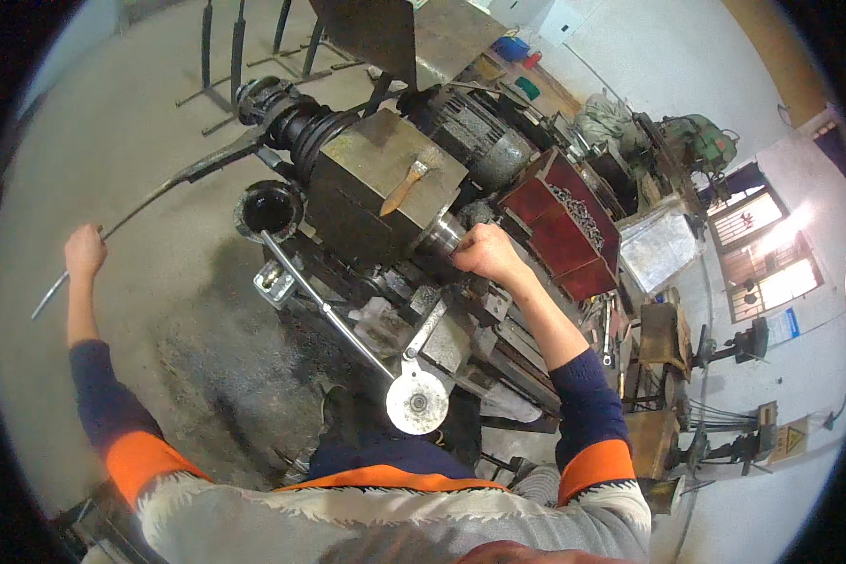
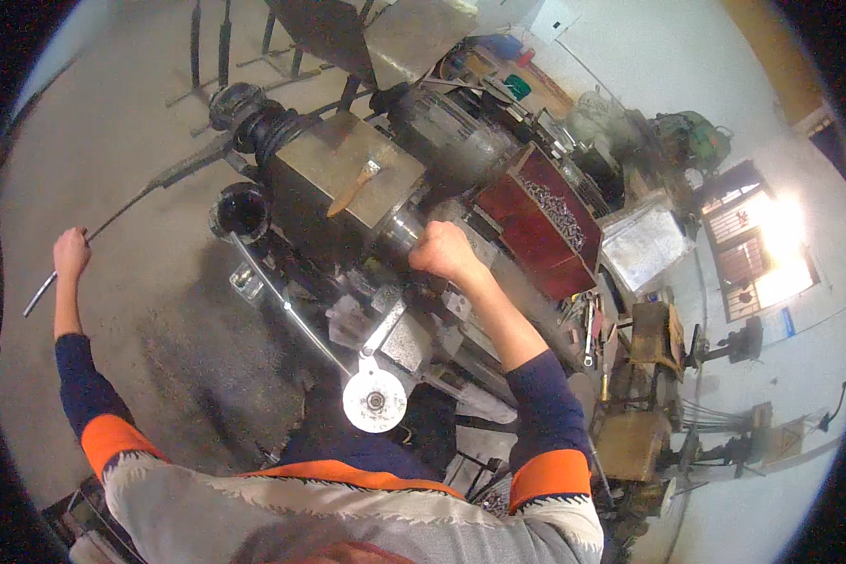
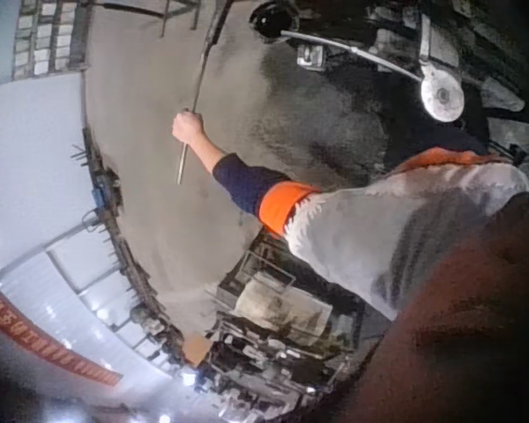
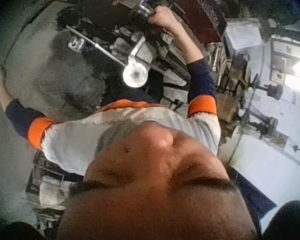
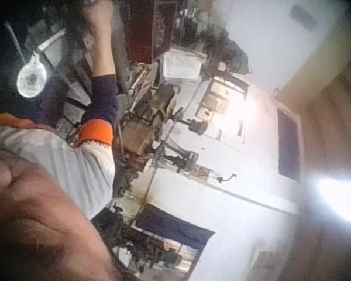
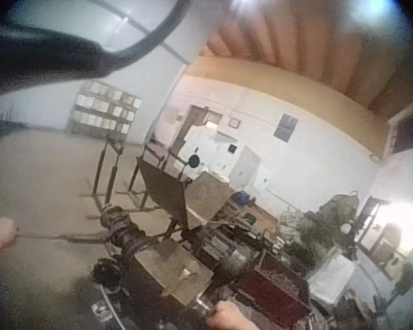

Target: The person operates a metal lathe in a workshop, repeatedly loading small metal pieces into the chuck, tightening them, and using the lathe controls to machine the parts. The person removes the finished pieces and places them into a nearby container.

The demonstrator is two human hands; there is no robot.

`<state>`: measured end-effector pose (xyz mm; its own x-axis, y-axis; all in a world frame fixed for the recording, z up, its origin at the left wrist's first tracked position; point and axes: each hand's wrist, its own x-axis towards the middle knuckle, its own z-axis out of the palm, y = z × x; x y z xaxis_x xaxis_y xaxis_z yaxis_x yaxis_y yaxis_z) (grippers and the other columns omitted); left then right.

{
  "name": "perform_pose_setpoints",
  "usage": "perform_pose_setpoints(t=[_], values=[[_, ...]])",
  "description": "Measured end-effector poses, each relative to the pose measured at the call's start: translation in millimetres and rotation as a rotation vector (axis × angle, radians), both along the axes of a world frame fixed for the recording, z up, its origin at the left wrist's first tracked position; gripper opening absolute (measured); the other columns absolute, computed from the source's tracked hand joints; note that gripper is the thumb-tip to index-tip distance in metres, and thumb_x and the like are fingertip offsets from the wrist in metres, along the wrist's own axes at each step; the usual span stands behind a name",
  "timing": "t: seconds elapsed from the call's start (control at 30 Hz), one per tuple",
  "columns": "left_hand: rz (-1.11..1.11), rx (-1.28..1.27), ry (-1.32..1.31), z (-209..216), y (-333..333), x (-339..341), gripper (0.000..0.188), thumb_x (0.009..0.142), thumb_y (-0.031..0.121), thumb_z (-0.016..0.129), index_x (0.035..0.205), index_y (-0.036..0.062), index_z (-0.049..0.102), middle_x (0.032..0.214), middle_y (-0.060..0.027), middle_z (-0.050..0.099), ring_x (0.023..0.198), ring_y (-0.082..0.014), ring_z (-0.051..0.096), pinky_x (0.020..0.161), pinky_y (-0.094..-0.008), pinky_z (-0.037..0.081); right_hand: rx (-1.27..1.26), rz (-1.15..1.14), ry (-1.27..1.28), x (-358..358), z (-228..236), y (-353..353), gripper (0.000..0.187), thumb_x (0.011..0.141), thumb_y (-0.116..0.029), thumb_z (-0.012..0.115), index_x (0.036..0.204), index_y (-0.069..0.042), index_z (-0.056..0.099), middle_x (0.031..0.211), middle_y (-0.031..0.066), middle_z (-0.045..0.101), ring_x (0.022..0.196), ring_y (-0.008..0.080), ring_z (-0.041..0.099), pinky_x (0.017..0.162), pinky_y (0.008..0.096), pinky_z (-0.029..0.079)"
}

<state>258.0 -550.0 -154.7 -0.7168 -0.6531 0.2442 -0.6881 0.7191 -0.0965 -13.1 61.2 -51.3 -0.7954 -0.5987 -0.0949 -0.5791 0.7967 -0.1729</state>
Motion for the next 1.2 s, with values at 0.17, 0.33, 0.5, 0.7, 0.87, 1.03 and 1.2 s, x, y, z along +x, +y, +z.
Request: perform_pose_setpoints(t=[0.17, 0.33, 0.5, 0.7, 0.87, 1.03, 1.2], values=[[-0.165, 0.188, 0.469, -8.3, 28.0, -28.2, 0.026, 0.073, 0.006, 0.058, 0.098, 0.0064, 0.067, 0.092, -0.016, 0.066, 0.089, -0.0315, 0.063, 0.08, -0.0402, 0.049, -0.043, 0.059, 0.068, -8.8, -18.5, 12.7, 0.025, 0.056, -0.023, 0.063, 0.064, 0.0, 0.065, 0.068, 0.0223, 0.062, 0.065, 0.0372, 0.062, 0.062, 0.0431, 0.05], [-0.326, 0.745, 0.743, -85.5, 162.9, -85.4, 0.019, 0.078, 0.012, 0.057, 0.091, -0.0012, 0.063, 0.081, -0.0137, 0.064, 0.077, -0.0243, 0.062, 0.072, -0.0341, 0.048, -0.288, 0.258, 0.365, 34.0, 12.3, 29.0, 0.027, 0.057, -0.019, 0.064, 0.081, -0.008, 0.069, 0.096, 0.0067, 0.064, 0.106, 0.0263, 0.051, 0.09, 0.0411, 0.038], [-0.298, 0.84, 0.039, -170.0, 254.3, -129.6, 0.037, 0.073, 0.031, 0.067, 0.097, 0.0033, 0.062, 0.095, -0.0199, 0.064, 0.092, -0.037, 0.061, 0.08, -0.0454, 0.048, -0.415, 0.097, 0.444, 91.3, 40.1, 119.3, 0.033, 0.054, -0.011, 0.059, 0.086, -0.005, 0.068, 0.1, 0.0107, 0.063, 0.102, 0.0282, 0.055, 0.091, 0.0409, 0.041], [-0.678, 0.255, -0.32, -166.6, 223.2, -159.7, 0.018, 0.068, 0.015, 0.062, 0.085, 0.0104, 0.066, 0.086, -0.014, 0.066, 0.084, -0.0316, 0.063, 0.073, -0.0425, 0.051, -0.394, -0.436, 0.299, 162.5, 1.1, 266.1, 0.033, 0.057, -0.006, 0.056, 0.087, -0.003, 0.069, 0.094, 0.0144, 0.065, 0.092, 0.0311, 0.059, 0.083, 0.0348, 0.047], [-0.468, 0.371, -0.308, -164.7, 221.1, -144.8, 0.018, 0.074, 0.018, 0.064, 0.091, 0.0124, 0.066, 0.098, -0.0131, 0.065, 0.09, -0.0324, 0.063, 0.076, -0.0434, 0.05, -0.314, -0.795, 0.312, 206.5, -25.8, 379.0, 0.03, 0.06, -0.01, 0.061, 0.088, -0.002, 0.07, 0.087, 0.0176, 0.066, 0.086, 0.0314, 0.062, 0.08, 0.0358, 0.049], [-0.442, 0.562, -0.1, -148.9, 194.5, -102.9, 0.04, 0.076, 0.025, 0.067, 0.113, 0.0093, 0.06, 0.091, -0.0166, 0.066, 0.086, -0.0308, 0.064, 0.076, -0.0419, 0.05, -0.034, -1.259, 0.206, 250.2, -66.9, 520.9, 0.044, 0.062, -0.012, 0.062, 0.105, -0.004, 0.067, 0.095, 0.019, 0.066, 0.091, 0.0325, 0.063, 0.081, 0.0365, 0.049], [-0.245, 1.125, 0.39, -86.4, 219.6, -91.5, 0.048, 0.084, 0.029, 0.063, 0.114, -0.0069, 0.055, 0.076, -0.016, 0.065, 0.058, -0.0182, 0.063, 0.052, -0.0293, 0.049, 0.211, -1.364, -0.052, 301.9, -85.3, 593.3, 0.064, 0.064, -0.016, 0.065, 0.127, -0.009, 0.052, 0.115, 0.0181, 0.06, 0.108, 0.0322, 0.056, 0.09, 0.038, 0.045]])
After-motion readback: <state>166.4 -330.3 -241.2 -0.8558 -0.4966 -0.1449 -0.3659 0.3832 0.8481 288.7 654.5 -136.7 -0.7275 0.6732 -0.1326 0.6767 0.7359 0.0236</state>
